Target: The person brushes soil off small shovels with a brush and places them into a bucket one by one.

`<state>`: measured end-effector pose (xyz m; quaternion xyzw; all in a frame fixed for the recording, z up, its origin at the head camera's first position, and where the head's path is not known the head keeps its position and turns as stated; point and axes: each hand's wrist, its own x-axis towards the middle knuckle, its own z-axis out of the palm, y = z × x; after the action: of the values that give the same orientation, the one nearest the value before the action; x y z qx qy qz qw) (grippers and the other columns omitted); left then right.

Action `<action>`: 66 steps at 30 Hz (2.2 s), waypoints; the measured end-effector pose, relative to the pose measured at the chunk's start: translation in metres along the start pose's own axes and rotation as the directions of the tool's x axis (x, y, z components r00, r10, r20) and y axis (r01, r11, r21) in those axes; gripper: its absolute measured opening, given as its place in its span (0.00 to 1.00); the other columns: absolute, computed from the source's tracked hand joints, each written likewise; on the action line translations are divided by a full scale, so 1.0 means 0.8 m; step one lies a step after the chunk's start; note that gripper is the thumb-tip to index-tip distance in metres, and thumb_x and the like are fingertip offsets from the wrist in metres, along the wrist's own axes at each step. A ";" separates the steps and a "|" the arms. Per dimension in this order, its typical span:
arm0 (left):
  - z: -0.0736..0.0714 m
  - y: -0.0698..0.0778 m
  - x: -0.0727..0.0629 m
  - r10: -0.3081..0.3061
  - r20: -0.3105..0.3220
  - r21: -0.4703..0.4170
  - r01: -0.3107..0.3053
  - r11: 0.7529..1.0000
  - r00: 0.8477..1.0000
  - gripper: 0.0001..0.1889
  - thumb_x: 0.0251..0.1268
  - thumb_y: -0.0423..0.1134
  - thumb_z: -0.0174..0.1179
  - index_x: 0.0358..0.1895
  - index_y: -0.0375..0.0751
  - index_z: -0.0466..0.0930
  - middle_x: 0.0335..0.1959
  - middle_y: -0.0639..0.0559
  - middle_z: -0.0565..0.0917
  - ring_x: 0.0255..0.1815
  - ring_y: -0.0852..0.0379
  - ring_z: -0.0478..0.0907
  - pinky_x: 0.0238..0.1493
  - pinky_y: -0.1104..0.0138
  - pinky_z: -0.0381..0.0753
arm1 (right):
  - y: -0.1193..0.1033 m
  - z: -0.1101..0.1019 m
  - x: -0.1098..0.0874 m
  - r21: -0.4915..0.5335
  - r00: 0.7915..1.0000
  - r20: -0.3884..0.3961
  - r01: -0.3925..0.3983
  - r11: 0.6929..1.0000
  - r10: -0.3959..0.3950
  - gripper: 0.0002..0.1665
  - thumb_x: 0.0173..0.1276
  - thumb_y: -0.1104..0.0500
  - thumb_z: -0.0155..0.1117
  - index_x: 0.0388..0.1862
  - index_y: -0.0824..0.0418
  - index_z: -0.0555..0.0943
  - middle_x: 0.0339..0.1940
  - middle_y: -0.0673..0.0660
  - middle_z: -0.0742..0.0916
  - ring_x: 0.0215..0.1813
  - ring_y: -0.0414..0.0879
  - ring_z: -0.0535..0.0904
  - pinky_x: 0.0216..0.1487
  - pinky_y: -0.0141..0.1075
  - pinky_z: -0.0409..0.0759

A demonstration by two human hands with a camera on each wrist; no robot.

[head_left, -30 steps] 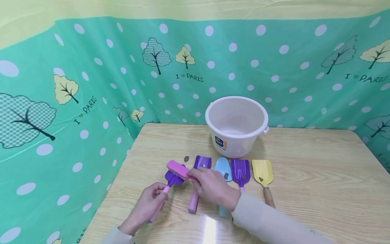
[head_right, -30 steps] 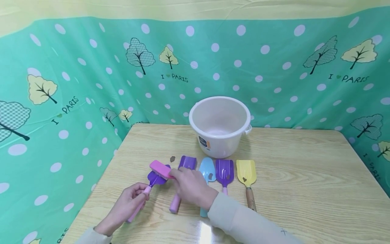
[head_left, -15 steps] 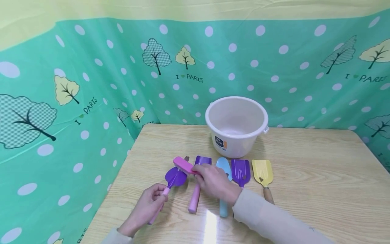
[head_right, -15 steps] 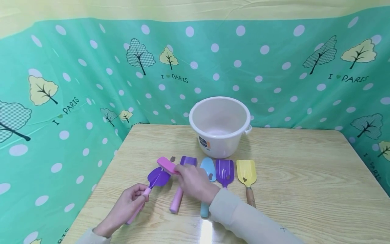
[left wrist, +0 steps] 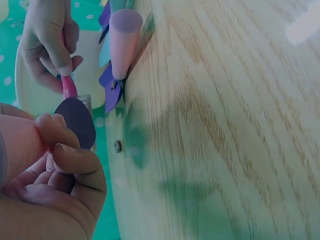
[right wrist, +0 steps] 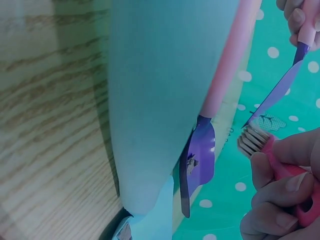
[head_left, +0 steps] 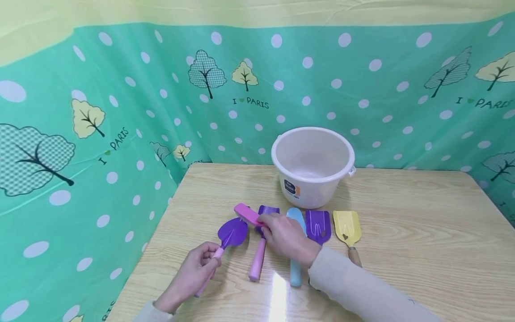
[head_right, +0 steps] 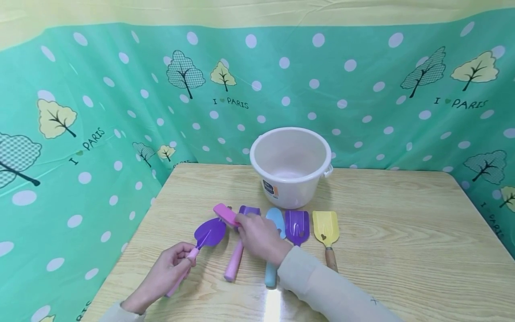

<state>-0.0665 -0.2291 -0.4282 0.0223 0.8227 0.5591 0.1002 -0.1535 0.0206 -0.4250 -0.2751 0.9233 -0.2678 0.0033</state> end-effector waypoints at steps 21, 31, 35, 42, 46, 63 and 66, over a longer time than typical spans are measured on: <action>0.001 -0.001 0.003 -0.003 -0.044 0.007 0.003 1.000 0.999 0.14 0.59 0.27 0.56 0.49 0.25 0.73 0.31 0.43 0.78 0.21 0.60 0.73 0.20 0.70 0.75 | 0.012 -0.018 -0.004 0.009 0.997 -0.074 -0.031 0.999 0.031 0.20 0.66 0.59 0.60 0.58 0.52 0.78 0.44 0.51 0.85 0.38 0.40 0.79 0.36 0.34 0.78; 0.001 0.003 0.006 0.015 -0.028 0.018 -0.015 1.000 0.999 0.13 0.60 0.26 0.57 0.48 0.26 0.72 0.32 0.41 0.78 0.23 0.57 0.74 0.21 0.70 0.76 | 0.019 -0.030 -0.020 0.052 0.994 -0.084 -0.068 0.996 0.072 0.21 0.64 0.59 0.63 0.57 0.51 0.78 0.41 0.46 0.84 0.34 0.37 0.75 0.31 0.30 0.75; 0.000 0.007 0.009 0.029 -0.027 0.042 -0.028 0.999 0.999 0.14 0.60 0.27 0.58 0.48 0.27 0.73 0.31 0.44 0.78 0.24 0.56 0.75 0.23 0.69 0.77 | 0.022 -0.038 -0.027 0.042 0.992 -0.097 -0.083 0.996 0.086 0.21 0.63 0.58 0.65 0.56 0.53 0.78 0.37 0.45 0.82 0.32 0.37 0.73 0.29 0.31 0.73; -0.002 0.013 0.015 0.037 -0.033 0.059 -0.035 0.998 0.999 0.13 0.60 0.28 0.58 0.48 0.28 0.74 0.32 0.43 0.78 0.27 0.52 0.76 0.26 0.69 0.79 | 0.028 -0.049 -0.041 0.025 0.991 -0.084 -0.102 0.994 0.104 0.21 0.63 0.56 0.65 0.55 0.53 0.78 0.31 0.41 0.79 0.26 0.36 0.72 0.25 0.29 0.72; -0.003 0.018 0.020 0.042 -0.053 0.070 -0.038 0.997 0.998 0.13 0.58 0.27 0.59 0.47 0.30 0.75 0.33 0.43 0.79 0.29 0.52 0.76 0.29 0.68 0.79 | 0.031 -0.054 -0.049 0.001 0.991 -0.077 -0.113 0.994 0.113 0.18 0.63 0.56 0.65 0.53 0.52 0.79 0.25 0.41 0.76 0.23 0.35 0.70 0.22 0.29 0.70; -0.009 0.052 0.042 0.091 -0.058 0.185 -0.079 0.980 0.994 0.12 0.56 0.27 0.61 0.45 0.34 0.77 0.32 0.48 0.79 0.29 0.55 0.75 0.31 0.70 0.76 | 0.045 -0.073 -0.083 -0.032 0.984 -0.094 -0.152 0.988 0.149 0.16 0.58 0.58 0.69 0.46 0.51 0.82 0.23 0.38 0.76 0.22 0.35 0.69 0.21 0.29 0.69; -0.010 0.057 0.044 0.103 -0.056 0.205 -0.089 0.975 0.993 0.13 0.55 0.28 0.62 0.45 0.35 0.77 0.32 0.48 0.79 0.29 0.55 0.75 0.31 0.69 0.76 | 0.048 -0.074 -0.090 -0.060 0.988 -0.106 -0.122 0.991 0.115 0.15 0.58 0.58 0.69 0.46 0.52 0.82 0.25 0.39 0.79 0.23 0.34 0.70 0.22 0.29 0.69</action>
<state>-0.1062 -0.2145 -0.3882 0.0536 0.8760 0.4774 0.0431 -0.1211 0.1137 -0.4033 -0.2056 0.9454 -0.2502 -0.0374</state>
